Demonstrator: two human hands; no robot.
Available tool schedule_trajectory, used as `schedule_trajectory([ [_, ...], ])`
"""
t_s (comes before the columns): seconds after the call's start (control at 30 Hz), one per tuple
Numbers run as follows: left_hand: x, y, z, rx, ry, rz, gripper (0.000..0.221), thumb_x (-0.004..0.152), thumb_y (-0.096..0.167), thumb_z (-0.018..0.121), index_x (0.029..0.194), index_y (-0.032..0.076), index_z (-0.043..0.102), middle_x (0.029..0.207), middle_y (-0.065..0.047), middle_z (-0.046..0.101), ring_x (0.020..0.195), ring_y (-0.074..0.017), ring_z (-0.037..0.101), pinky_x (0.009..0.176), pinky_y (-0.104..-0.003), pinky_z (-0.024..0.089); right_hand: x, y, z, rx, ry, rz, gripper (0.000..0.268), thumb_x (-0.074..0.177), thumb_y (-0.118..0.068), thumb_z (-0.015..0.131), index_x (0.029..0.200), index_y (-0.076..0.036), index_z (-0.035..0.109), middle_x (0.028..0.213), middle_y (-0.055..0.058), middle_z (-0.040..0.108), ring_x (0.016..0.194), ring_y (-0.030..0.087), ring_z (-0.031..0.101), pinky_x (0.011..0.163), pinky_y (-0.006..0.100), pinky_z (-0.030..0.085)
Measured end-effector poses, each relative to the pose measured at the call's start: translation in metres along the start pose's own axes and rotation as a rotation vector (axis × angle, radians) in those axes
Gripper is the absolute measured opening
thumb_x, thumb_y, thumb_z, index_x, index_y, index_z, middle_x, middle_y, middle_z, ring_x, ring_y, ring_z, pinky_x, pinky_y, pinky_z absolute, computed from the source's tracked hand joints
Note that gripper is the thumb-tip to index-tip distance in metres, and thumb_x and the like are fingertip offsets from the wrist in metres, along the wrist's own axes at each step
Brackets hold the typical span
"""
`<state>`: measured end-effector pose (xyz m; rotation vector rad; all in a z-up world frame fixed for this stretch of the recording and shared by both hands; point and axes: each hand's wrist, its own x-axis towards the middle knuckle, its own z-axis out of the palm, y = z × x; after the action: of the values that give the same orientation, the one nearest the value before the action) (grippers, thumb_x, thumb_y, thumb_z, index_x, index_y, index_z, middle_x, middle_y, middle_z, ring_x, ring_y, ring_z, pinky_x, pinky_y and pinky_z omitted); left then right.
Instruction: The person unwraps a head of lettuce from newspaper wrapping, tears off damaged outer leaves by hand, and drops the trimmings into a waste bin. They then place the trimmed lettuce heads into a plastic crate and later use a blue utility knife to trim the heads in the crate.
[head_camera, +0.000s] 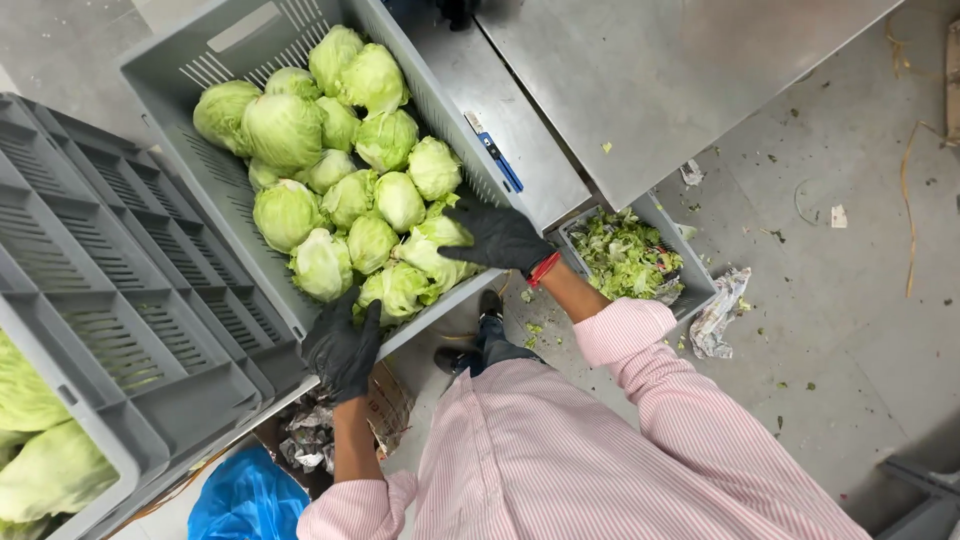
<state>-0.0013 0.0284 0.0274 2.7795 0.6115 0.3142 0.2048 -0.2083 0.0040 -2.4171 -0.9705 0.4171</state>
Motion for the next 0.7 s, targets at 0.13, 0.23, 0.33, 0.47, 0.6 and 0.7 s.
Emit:
schedule_trajectory([
  [0.13,0.004,0.004,-0.003,-0.023,0.013,-0.002,0.044,0.086,0.049,0.075,0.119,0.020,0.077,0.111,-0.011,0.077,0.097,-0.0313,0.074,0.083,-0.042,0.057,0.009,0.005,0.002,0.042,-0.057,-0.047,0.094,0.083,-0.074,0.065,0.147,-0.008,0.050,0.149,0.026,0.047,0.130,0.042,0.052,0.106,0.045,0.042],
  [0.23,-0.002,0.010,-0.008,-0.021,0.022,-0.013,0.042,0.087,0.047,0.077,0.118,0.019,0.078,0.109,-0.011,0.077,0.095,-0.0305,0.074,0.084,-0.040,0.057,0.001,0.004,0.005,0.094,-0.083,-0.053,0.095,0.081,-0.074,0.066,0.146,-0.006,0.051,0.149,0.028,0.046,0.132,0.041,0.051,0.107,0.043,0.042],
  [0.33,0.008,0.013,-0.010,-0.035,0.015,-0.051,0.039,0.091,0.043,0.076,0.120,0.018,0.078,0.110,-0.012,0.077,0.095,-0.0316,0.073,0.083,-0.042,0.057,0.008,0.006,-0.001,0.058,-0.034,-0.020,0.095,0.083,-0.075,0.061,0.150,-0.008,0.051,0.150,0.024,0.051,0.135,0.038,0.054,0.113,0.041,0.043],
  [0.47,0.000,0.003,-0.001,-0.226,0.034,-0.115,0.038,0.093,0.037,0.074,0.123,0.014,0.075,0.112,-0.012,0.077,0.093,-0.0294,0.074,0.085,-0.041,0.057,0.006,0.014,0.011,0.084,0.033,-0.077,0.090,0.084,-0.071,0.065,0.144,-0.005,0.055,0.149,0.027,0.050,0.137,0.040,0.050,0.113,0.043,0.040],
  [0.6,-0.001,0.002,0.002,-0.193,0.079,-0.081,0.031,0.094,0.033,0.075,0.118,0.013,0.077,0.110,-0.013,0.077,0.097,-0.0301,0.074,0.086,-0.042,0.058,0.012,0.021,0.016,0.122,0.014,-0.122,0.088,0.087,-0.069,0.066,0.143,-0.002,0.056,0.147,0.027,0.052,0.137,0.041,0.049,0.115,0.044,0.038],
  [0.7,-0.007,0.005,0.001,-0.180,0.073,-0.099,0.027,0.097,0.030,0.074,0.118,0.014,0.077,0.110,-0.012,0.077,0.098,-0.0303,0.074,0.086,-0.042,0.058,0.013,0.015,0.008,0.165,-0.039,-0.124,0.084,0.088,-0.067,0.063,0.142,-0.003,0.057,0.146,0.025,0.055,0.134,0.039,0.053,0.113,0.042,0.041],
])
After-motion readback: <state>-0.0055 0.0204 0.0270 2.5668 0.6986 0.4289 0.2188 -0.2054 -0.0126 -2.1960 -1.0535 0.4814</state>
